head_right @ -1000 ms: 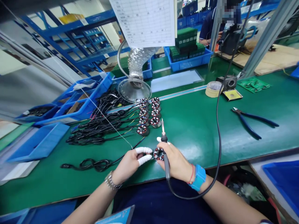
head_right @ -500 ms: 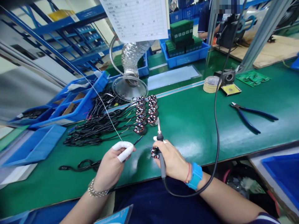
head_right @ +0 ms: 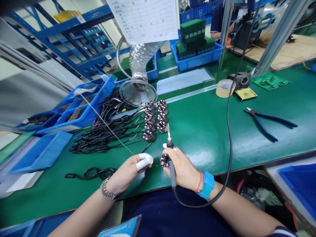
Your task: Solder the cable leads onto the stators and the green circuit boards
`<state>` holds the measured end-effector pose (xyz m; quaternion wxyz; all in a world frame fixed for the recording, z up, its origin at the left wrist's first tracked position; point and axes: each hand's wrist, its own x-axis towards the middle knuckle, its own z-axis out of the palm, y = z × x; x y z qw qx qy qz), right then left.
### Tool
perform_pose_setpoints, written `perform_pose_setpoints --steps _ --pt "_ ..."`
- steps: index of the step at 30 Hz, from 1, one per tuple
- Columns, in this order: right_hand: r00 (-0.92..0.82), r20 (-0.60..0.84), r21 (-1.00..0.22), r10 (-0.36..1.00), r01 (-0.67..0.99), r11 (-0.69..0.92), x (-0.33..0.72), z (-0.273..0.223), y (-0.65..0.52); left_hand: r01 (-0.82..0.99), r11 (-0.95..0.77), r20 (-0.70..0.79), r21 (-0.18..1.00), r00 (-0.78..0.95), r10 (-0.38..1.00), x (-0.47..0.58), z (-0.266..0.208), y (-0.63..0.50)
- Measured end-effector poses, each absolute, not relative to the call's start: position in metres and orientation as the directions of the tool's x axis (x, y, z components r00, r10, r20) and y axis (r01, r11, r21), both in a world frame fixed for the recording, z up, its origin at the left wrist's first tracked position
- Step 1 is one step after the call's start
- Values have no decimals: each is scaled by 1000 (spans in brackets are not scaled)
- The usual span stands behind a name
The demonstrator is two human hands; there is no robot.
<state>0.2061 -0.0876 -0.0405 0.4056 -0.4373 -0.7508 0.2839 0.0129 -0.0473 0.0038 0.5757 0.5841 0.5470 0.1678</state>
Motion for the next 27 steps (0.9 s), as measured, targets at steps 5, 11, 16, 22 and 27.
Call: perform_pose_setpoints --steps 5,11,16,22,27 --pt "-285 361 -783 888 425 454 207 -40 -87 282 283 -374 917 355 857 17 -6 -51" --pt "-286 359 -781 888 429 454 207 -40 -86 462 228 -395 857 305 866 14 2 -32" --pt "-281 361 -778 889 435 454 206 -41 -87 528 182 -403 829 341 849 18 9 -25" --pt "-280 356 -775 892 445 449 206 -42 -88 455 232 -409 860 343 846 21 0 -29" --pt "-266 379 -756 887 464 462 205 -46 -88 135 336 -362 932 360 860 22 -14 -35"
